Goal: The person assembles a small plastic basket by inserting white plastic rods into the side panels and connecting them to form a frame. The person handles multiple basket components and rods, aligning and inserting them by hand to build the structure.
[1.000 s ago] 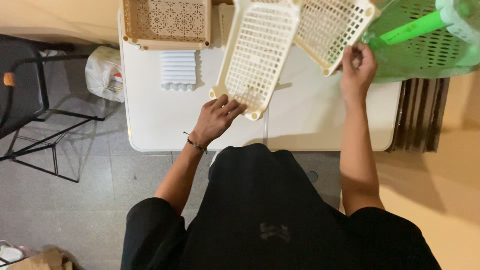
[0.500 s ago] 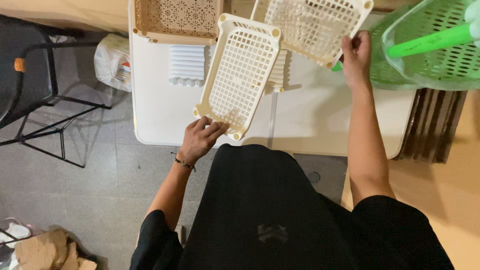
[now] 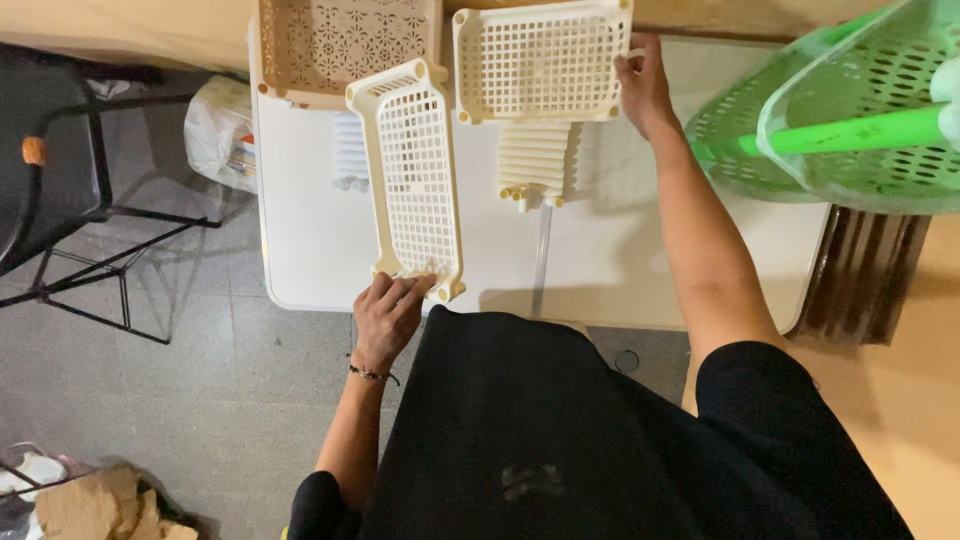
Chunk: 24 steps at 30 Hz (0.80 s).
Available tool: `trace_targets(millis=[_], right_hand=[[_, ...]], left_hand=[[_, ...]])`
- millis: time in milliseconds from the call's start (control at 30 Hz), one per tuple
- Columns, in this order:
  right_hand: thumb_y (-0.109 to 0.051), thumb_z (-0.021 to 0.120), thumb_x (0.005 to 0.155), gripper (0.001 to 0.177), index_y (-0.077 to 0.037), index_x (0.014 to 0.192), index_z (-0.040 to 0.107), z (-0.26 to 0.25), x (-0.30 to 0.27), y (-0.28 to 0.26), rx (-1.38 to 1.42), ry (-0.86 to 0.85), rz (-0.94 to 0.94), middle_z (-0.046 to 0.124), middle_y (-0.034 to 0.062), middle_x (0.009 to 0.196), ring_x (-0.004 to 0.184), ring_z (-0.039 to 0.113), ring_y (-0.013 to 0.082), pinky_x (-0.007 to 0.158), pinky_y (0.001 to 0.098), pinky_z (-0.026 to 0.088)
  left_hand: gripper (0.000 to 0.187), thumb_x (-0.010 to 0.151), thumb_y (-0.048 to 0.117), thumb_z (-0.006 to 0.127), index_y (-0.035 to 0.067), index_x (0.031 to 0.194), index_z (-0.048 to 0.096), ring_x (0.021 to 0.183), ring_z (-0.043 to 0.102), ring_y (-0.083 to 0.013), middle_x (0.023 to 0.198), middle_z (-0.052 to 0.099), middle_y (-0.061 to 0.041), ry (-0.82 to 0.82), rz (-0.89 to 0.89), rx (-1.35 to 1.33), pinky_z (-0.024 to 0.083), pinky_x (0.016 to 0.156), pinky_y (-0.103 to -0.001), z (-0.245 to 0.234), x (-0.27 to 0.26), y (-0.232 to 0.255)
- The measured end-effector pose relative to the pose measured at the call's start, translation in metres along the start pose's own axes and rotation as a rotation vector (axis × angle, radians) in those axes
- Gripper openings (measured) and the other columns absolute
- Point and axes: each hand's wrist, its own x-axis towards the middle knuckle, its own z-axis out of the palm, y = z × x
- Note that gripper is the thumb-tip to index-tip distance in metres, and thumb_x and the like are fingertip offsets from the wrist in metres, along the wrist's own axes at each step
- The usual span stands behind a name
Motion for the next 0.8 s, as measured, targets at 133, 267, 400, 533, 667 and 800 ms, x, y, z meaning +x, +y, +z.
trace_targets(millis=[133,267,400,533,667,800], right_hand=[[-0.018,0.058,0.112,0.023,-0.012,0.130,0.045,0.013,0.013,0.011,0.150,-0.043,0.176,0.065,0.0057,0.101,0.086,0.060,0.0157,0.069,0.0340,0.051],[-0.019,0.063,0.107,0.025,-0.010,0.126,0.049,0.023,0.013,0.020,0.209,0.007,0.219,0.067,0.0058,0.097,0.080,0.064,0.0145,0.063,0.0318,0.053],[-0.019,0.067,0.104,0.026,-0.008,0.124,0.055,0.029,0.009,0.025,0.213,-0.008,0.226,0.067,0.0052,0.094,0.078,0.068,0.0140,0.063,0.0310,0.058],[-0.018,0.068,0.104,0.026,-0.009,0.128,0.061,0.029,0.010,0.017,0.116,0.091,0.229,0.072,0.0063,0.093,0.078,0.068,0.0157,0.063,0.0318,0.055],[-0.017,0.067,0.102,0.028,-0.008,0.129,0.062,0.025,0.013,0.006,0.181,0.054,0.270,0.073,0.0065,0.093,0.078,0.071,0.0154,0.065,0.0323,0.059],[-0.016,0.066,0.102,0.033,-0.008,0.133,0.061,0.020,0.017,0.005,0.233,0.000,0.281,0.072,0.0069,0.093,0.078,0.071,0.0150,0.068,0.0323,0.061]], left_hand=[[0.037,0.080,-0.002,0.080,0.015,0.112,0.076,0.074,0.053,-0.0157,0.084,0.063,0.005,-0.007,-0.032,-0.006,0.046,0.059,-0.029,0.005,0.005,-0.001],[0.038,0.080,-0.003,0.081,0.016,0.113,0.076,0.073,0.054,-0.0140,0.085,0.065,0.007,0.013,-0.053,0.002,0.046,0.059,-0.028,0.012,0.009,-0.005],[0.040,0.080,-0.002,0.082,0.016,0.115,0.076,0.073,0.054,-0.0132,0.086,0.066,0.007,-0.012,-0.082,0.000,0.047,0.059,-0.028,0.017,0.009,-0.012],[0.039,0.080,-0.001,0.084,0.016,0.115,0.076,0.072,0.054,-0.0126,0.087,0.067,0.007,-0.027,-0.094,0.007,0.047,0.058,-0.027,0.019,0.010,-0.017],[0.041,0.078,-0.004,0.082,0.016,0.113,0.077,0.073,0.055,-0.0138,0.087,0.067,0.006,-0.028,-0.088,0.013,0.048,0.059,-0.028,0.018,0.013,-0.019],[0.038,0.078,-0.003,0.082,0.016,0.111,0.076,0.073,0.055,-0.0141,0.087,0.068,0.005,-0.021,-0.093,0.022,0.047,0.058,-0.028,0.016,0.016,-0.017]])
